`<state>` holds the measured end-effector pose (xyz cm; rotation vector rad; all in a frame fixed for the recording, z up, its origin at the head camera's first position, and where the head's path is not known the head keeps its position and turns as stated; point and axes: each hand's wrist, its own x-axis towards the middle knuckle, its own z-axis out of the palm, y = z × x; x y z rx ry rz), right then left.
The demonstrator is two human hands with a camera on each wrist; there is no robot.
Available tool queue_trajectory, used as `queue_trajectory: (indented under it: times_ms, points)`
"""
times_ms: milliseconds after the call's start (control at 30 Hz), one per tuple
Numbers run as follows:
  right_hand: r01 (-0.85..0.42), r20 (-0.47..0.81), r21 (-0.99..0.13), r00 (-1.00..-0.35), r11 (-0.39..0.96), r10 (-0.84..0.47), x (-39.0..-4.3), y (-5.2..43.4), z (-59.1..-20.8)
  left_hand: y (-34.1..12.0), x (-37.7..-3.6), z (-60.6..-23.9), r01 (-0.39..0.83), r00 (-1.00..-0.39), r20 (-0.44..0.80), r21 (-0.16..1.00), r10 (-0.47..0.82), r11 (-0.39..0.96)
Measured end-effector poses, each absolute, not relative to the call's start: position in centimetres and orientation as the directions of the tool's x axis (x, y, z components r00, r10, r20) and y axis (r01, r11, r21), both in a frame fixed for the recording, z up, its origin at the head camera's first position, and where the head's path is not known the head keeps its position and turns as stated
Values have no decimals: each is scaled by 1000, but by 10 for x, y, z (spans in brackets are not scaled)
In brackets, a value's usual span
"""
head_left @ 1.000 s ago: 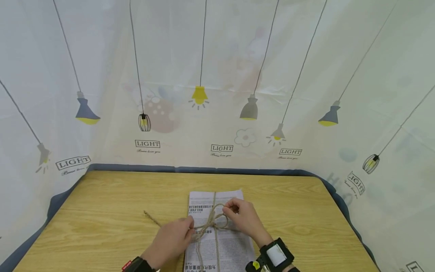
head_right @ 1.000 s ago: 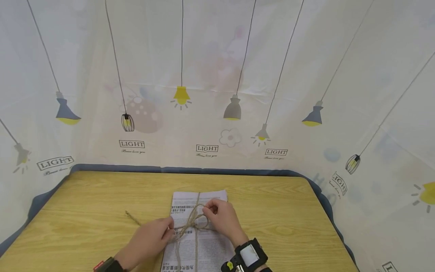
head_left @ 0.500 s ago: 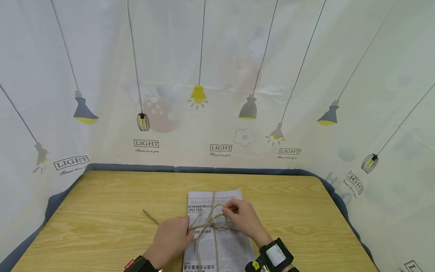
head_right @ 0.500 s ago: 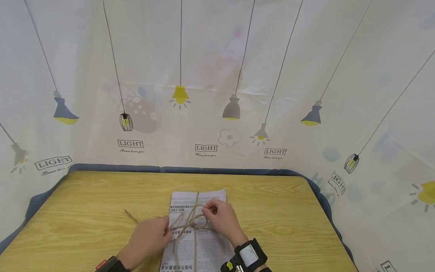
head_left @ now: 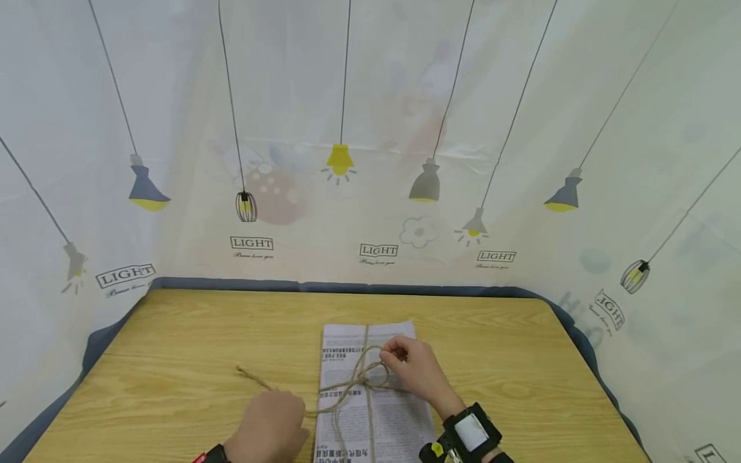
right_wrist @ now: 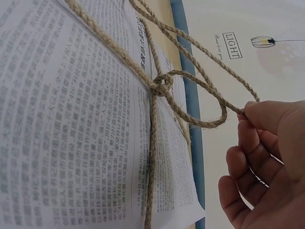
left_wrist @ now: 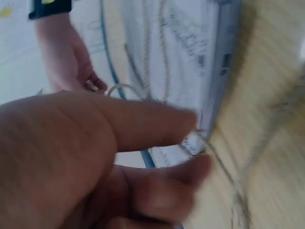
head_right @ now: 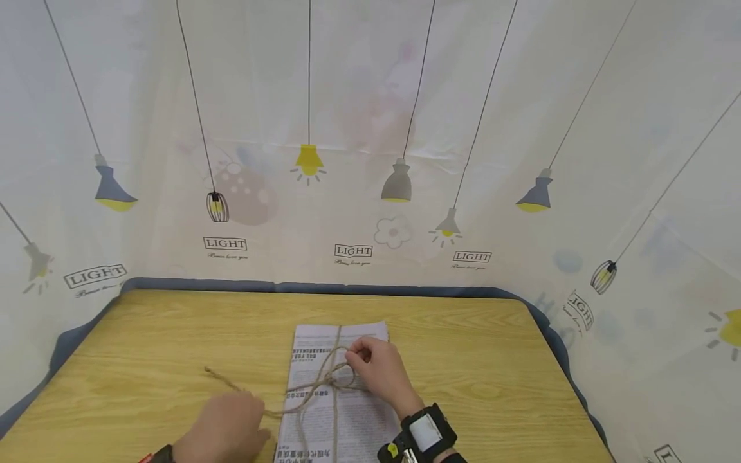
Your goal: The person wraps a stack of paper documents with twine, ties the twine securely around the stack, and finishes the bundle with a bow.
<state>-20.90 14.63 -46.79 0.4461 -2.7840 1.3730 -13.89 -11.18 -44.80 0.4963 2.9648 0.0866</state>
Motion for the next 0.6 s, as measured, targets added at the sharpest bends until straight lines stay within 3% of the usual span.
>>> queue_trajectory:
  times_ms: [167, 367, 600]
  points:
    - [-276, 146, -776, -953, 567, -264, -209, 148, -468, -96, -171, -449, 411, -910, 88, 314, 404, 856]
    - [-312, 172, -771, -941, 556, -290, -208, 146, -467, -73, -207, -454, 469, -857, 99, 557, 505, 686]
    - [-310, 239, -700, -951, 644, -197, -198, 141, -469, -59, -220, -456, 460, -846, 122, 657, 519, 597]
